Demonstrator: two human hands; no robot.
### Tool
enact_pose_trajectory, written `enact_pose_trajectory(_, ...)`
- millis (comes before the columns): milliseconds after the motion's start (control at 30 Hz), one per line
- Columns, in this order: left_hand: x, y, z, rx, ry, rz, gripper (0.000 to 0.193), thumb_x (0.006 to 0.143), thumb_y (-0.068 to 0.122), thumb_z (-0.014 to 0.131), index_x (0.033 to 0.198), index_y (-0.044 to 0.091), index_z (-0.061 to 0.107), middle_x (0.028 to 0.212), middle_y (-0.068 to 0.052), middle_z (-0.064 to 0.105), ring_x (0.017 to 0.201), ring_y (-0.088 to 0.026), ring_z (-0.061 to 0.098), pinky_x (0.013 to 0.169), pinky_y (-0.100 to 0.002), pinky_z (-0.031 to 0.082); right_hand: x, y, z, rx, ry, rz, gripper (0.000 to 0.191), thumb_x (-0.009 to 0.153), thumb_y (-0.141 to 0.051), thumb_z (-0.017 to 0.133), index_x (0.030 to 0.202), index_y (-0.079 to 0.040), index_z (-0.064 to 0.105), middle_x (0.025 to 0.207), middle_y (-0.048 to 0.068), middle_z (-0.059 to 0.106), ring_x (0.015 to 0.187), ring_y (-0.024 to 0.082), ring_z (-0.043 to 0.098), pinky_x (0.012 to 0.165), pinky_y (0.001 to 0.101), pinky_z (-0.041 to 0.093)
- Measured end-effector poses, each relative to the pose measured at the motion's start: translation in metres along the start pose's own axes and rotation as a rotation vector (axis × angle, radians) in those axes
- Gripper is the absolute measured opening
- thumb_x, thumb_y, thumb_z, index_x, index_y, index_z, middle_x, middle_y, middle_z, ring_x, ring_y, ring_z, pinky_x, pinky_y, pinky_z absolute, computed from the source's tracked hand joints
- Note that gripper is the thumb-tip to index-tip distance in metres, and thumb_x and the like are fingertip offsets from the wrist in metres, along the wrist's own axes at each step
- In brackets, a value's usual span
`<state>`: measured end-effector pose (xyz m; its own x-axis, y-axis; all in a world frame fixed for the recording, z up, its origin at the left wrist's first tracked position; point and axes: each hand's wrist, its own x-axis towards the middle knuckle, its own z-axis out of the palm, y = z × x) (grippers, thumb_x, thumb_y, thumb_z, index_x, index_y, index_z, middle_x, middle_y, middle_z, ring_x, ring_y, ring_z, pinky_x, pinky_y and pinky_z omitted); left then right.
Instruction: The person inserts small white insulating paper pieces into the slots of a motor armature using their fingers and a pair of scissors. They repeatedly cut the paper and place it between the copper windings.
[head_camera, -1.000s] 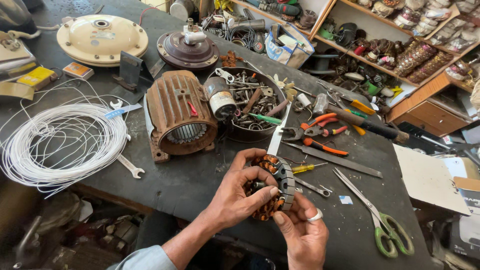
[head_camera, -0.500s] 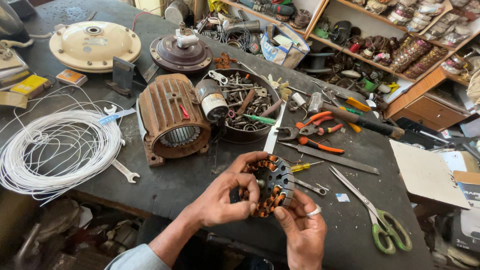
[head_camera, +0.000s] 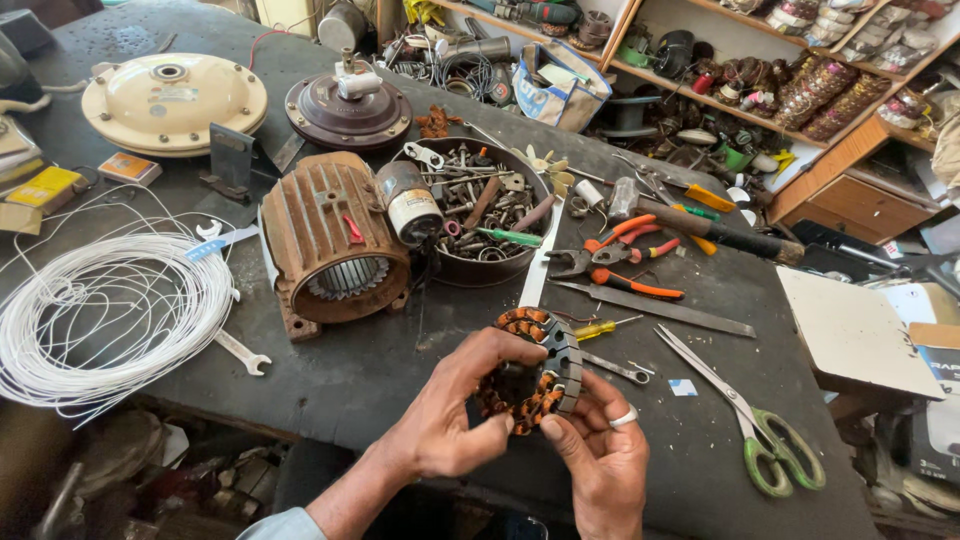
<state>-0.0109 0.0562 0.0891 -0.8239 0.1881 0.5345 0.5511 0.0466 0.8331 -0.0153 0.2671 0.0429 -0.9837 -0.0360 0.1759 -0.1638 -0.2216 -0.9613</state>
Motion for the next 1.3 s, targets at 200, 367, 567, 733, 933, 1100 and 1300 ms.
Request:
enact_pose_trajectory(200, 0.000, 0.001, -0.002, 0.214, -0.130, 0.044, 0.066, 0.073, 0.024, 0.078, 0.137, 0.013, 0.065, 0.129, -0.016, 0.059, 0.123, -0.032, 0.060, 0.104, -0.043, 0.051, -0.001, 0.004, -0.004, 0.011, 0.013, 0.039, 0.059, 0.082, 0.009, 0.074, 0.138, 0.007, 0.055, 0.109, 0.019, 0.073, 0.101, 0.021, 0.071, 0.089, 0.0356, 0.060)
enact_pose_trajectory(367, 0.003, -0.003, -0.002, 0.350, -0.140, 0.147, 0.059, 0.076, 0.027, 0.087, 0.132, 0.017, 0.070, 0.130, -0.013, 0.061, 0.120, -0.033, 0.063, 0.099, -0.041, 0.055, 0.000, 0.006, -0.006, 0.084, -0.036, 0.000, 0.060, 0.082, 0.009, 0.074, 0.138, 0.007, 0.054, 0.112, 0.018, 0.073, 0.102, 0.021, 0.071, 0.090, 0.0337, 0.059)
enact_pose_trajectory(567, 0.007, -0.008, 0.000, 0.490, -0.125, 0.253, 0.059, 0.076, 0.031, 0.091, 0.126, 0.014, 0.065, 0.124, -0.010, 0.067, 0.114, -0.034, 0.069, 0.093, -0.041, 0.057, 0.002, 0.008, -0.010, 0.091, -0.054, 0.000, 0.060, 0.083, 0.009, 0.075, 0.139, 0.008, 0.053, 0.113, 0.019, 0.072, 0.103, 0.021, 0.070, 0.092, 0.0341, 0.059)
enact_pose_trajectory(733, 0.009, -0.009, 0.002, 0.476, -0.094, 0.158, 0.073, 0.073, 0.033, 0.091, 0.131, 0.005, 0.057, 0.123, -0.013, 0.068, 0.117, -0.037, 0.068, 0.099, -0.045, 0.055, 0.006, 0.013, -0.014, 0.112, -0.027, 0.034, 0.062, 0.081, 0.007, 0.076, 0.138, 0.008, 0.053, 0.112, 0.022, 0.073, 0.103, 0.025, 0.072, 0.090, 0.0379, 0.060)
enact_pose_trajectory(933, 0.012, -0.013, 0.011, 0.426, -0.084, 0.167, 0.071, 0.075, 0.027, 0.086, 0.137, 0.007, 0.058, 0.128, -0.016, 0.063, 0.116, -0.037, 0.064, 0.101, -0.046, 0.053, 0.011, 0.015, -0.020, 0.086, -0.063, 0.013, 0.062, 0.082, 0.003, 0.077, 0.138, 0.008, 0.052, 0.115, 0.024, 0.072, 0.106, 0.027, 0.073, 0.092, 0.0398, 0.060)
enact_pose_trajectory(1100, 0.013, -0.025, 0.016, 0.406, -0.064, 0.167, 0.064, 0.076, 0.027, 0.085, 0.135, 0.014, 0.062, 0.130, -0.014, 0.061, 0.119, -0.035, 0.063, 0.101, -0.045, 0.053, 0.018, 0.013, -0.027, 0.167, -0.068, 0.031, 0.051, 0.092, -0.008, 0.067, 0.138, 0.007, 0.052, 0.119, 0.024, 0.072, 0.112, 0.028, 0.072, 0.097, 0.0404, 0.058)
enact_pose_trajectory(1300, 0.017, -0.034, 0.018, 0.378, -0.034, 0.124, 0.067, 0.075, 0.028, 0.084, 0.135, 0.010, 0.061, 0.132, -0.016, 0.060, 0.122, -0.035, 0.063, 0.102, -0.044, 0.054, 0.040, 0.018, -0.042, 0.173, -0.159, 0.043, 0.033, 0.102, -0.006, 0.053, 0.133, 0.005, 0.056, 0.116, 0.021, 0.074, 0.106, 0.024, 0.072, 0.091, 0.0388, 0.060)
